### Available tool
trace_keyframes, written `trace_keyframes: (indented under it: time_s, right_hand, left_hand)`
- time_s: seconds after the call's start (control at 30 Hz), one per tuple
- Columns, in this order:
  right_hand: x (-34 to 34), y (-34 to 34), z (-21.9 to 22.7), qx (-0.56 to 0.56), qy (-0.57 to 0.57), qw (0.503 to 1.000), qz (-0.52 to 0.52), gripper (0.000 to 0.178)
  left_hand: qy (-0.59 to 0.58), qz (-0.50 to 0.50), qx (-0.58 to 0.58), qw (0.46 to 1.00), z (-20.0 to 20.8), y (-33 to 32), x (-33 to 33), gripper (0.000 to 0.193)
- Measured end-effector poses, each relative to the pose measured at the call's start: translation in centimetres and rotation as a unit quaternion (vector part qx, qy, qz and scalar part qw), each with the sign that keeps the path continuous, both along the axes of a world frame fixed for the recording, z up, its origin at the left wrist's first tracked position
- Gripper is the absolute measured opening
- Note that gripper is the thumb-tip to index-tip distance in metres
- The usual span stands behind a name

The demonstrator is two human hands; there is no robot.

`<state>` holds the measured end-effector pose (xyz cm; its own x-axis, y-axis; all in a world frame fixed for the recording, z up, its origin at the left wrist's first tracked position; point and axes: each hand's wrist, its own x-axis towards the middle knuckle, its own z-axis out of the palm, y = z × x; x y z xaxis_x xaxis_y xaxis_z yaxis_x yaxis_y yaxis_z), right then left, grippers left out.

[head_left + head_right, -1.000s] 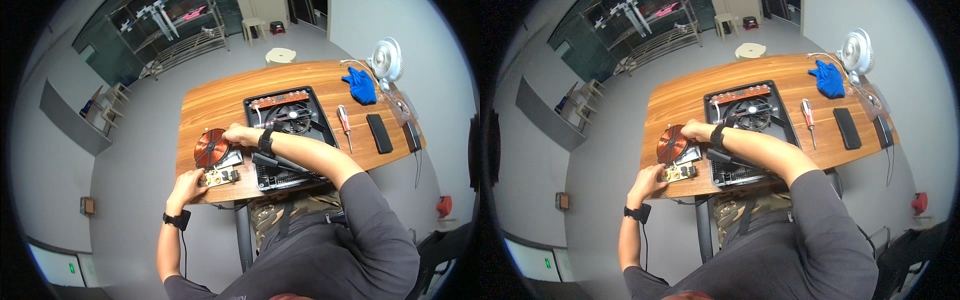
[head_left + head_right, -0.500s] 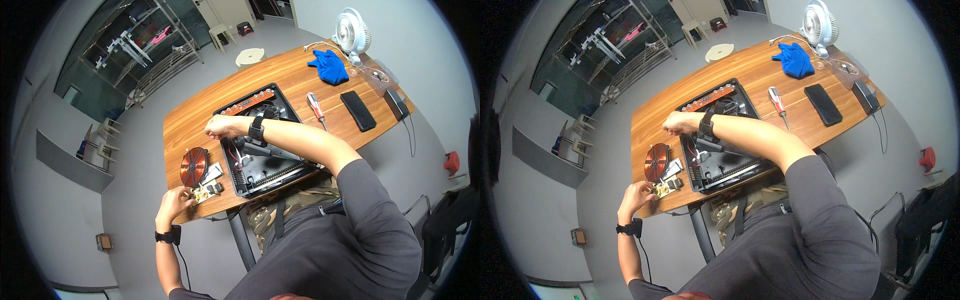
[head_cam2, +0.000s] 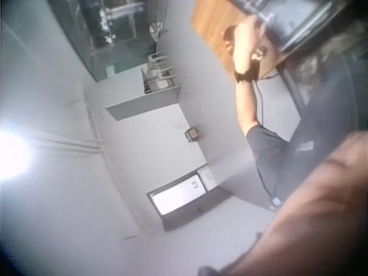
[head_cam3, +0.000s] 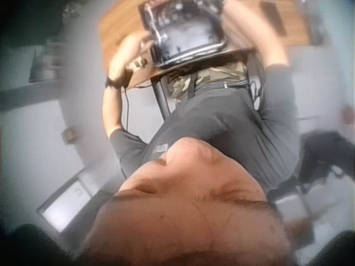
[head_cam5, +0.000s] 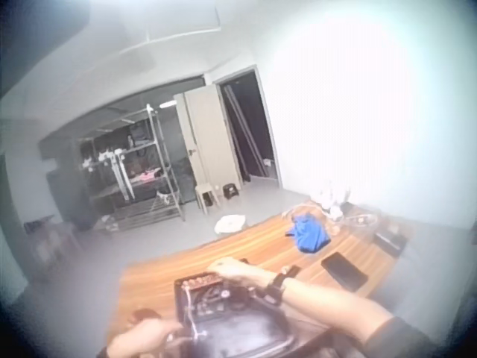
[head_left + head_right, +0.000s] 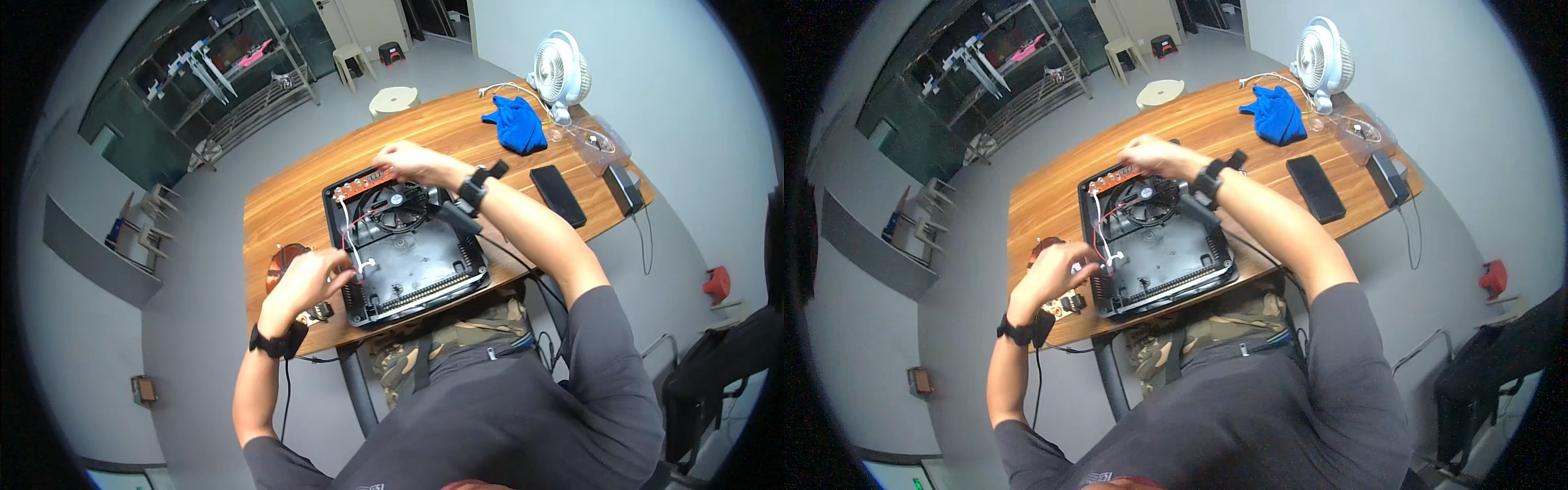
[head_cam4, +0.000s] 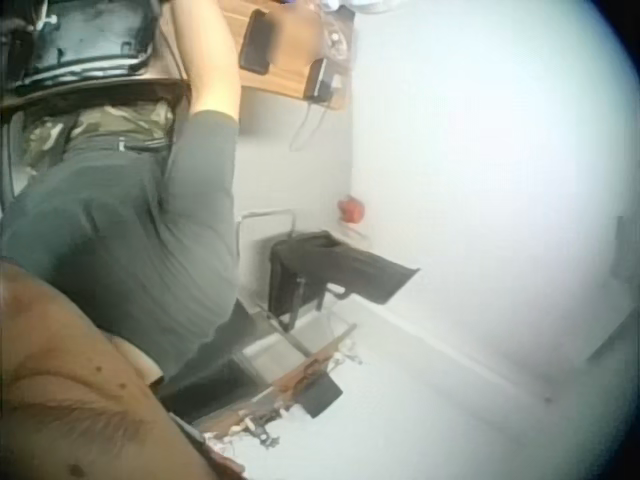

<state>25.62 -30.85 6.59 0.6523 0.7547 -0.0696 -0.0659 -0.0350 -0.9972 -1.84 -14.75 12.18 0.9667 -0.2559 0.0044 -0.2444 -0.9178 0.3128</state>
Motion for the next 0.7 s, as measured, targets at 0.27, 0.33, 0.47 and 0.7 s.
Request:
trace_keyframes:
  time_s: [0.27,0.33,0.47,0.7]
  right_hand:
    - [7.2,-14.5,-5.3,-0.351,-0.377,0.843,-0.154,0.049]
    - [7.1,-16.3,-6.6,-0.375,-0.381,0.829,-0.167,0.053]
    - [5.9,-15.9,-6.7,-0.444,-0.330,0.825,-0.117,0.061]
    - [5.7,-14.7,-6.4,-0.483,-0.341,0.806,-0.032,0.060]
  left_hand:
    - [0.014,-0.054,0.000,0.998,-2.3,-0.7,7.3,0.023]
    - [0.024,-0.043,0.005,0.999,-2.0,-0.7,8.7,0.025]
    - [0.075,0.009,0.037,0.996,-1.6,0.5,12.1,0.027]
    - [0.066,0.003,0.059,0.996,-3.3,-0.1,16.9,0.027]
